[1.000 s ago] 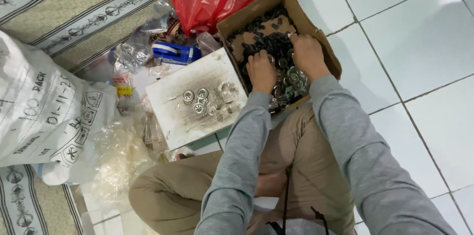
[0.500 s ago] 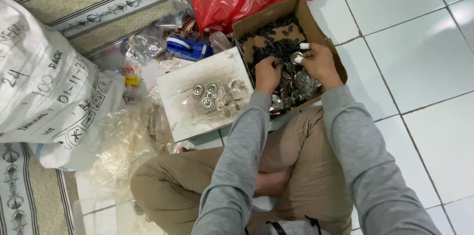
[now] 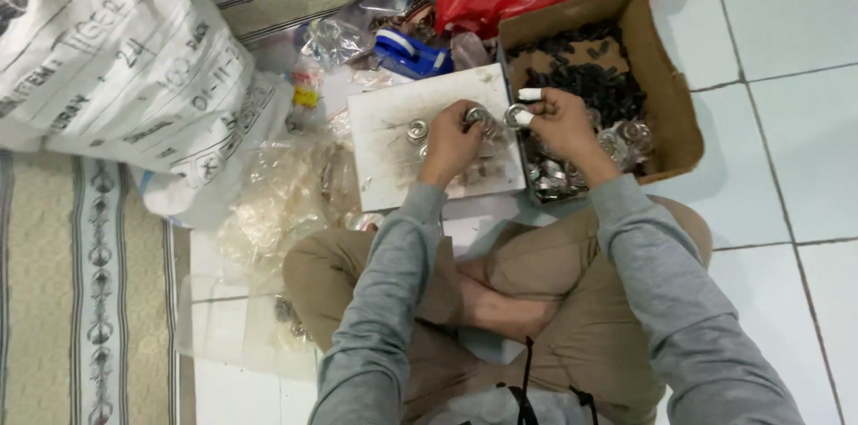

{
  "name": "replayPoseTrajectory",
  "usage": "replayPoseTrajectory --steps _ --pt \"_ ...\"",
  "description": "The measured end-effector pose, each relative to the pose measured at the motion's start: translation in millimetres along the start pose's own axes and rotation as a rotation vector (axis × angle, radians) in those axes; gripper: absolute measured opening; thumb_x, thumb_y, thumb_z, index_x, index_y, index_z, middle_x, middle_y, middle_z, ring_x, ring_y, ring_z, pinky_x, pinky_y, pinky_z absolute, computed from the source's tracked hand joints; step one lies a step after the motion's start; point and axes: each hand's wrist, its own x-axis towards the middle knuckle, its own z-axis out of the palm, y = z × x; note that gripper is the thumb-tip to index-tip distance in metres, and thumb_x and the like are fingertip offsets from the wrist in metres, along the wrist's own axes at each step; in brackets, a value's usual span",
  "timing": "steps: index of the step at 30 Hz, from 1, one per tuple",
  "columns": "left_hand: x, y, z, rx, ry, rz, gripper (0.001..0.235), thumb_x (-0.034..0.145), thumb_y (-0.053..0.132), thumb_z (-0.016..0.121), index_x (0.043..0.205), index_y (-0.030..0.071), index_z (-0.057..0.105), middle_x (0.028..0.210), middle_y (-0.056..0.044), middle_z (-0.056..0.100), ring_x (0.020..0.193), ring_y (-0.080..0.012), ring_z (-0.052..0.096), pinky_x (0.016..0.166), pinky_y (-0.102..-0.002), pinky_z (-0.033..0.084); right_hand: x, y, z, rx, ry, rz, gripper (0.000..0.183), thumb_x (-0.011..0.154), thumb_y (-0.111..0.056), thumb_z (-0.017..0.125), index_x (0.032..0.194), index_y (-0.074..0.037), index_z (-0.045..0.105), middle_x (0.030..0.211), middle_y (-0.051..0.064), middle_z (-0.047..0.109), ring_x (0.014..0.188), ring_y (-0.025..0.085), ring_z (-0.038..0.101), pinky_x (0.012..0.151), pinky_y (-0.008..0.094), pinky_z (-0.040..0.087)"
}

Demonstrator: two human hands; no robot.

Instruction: Arranging small metal parts from a box onto a white board template

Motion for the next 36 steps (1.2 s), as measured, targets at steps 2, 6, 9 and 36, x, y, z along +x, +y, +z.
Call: replayPoseTrajectory --steps 2,6,9,36 --pt "-20 -22 -29 0.063 0.041 -0.039 0.030 0.086 0.004 0.070 0.115 -0.002 0.072 0.101 -0.029 0.072 0.101 -0.0473 0.071 0.081 -0.050 0.062 5 16 32 -0.053 -0.055 -0.023 0.035 0.085 -0.002 0.074 0.119 -0.001 0.064 0.097 0.011 0.070 0.077 0.013 0.068 0.064 0.030 0.061" --pt "-44 -49 -60 0.113 0.132 -0.155 0.029 0.086 0.005 0.070 0.115 0.001 0.074 0.099 -0.026 0.075 0.098 -0.0414 0.074 0.079 -0.046 0.062 -6 5 97 -0.178 -0.137 -0.064 0.021 0.085 -0.004 0.069 0.105 -0.005 0.065 0.096 0.011 0.073 0.079 0.012 0.069 0.068 0.031 0.058" --pt "-32 -106 -52 0.243 0.234 -0.037 0.038 0.078 0.010 0.079 0.115 0.008 0.077 0.095 -0.019 0.072 0.094 -0.0388 0.073 0.082 -0.045 0.061 -28 -16 124 -0.277 -0.075 -0.201 0.021 0.089 -0.005 0.073 0.107 0.000 0.066 0.100 0.020 0.075 0.088 0.028 0.076 0.073 0.037 0.061" --pt "-58 -35 5 0.654 0.388 0.602 0.040 0.086 0.017 0.072 0.123 0.003 0.065 0.123 -0.017 0.059 0.126 -0.0411 0.055 0.112 -0.051 0.042 -57 -58 14 -0.638 0.128 -0.305 0.059 0.088 -0.014 0.071 0.145 -0.009 0.053 0.105 0.011 0.075 0.098 0.034 0.071 0.082 0.047 0.056"
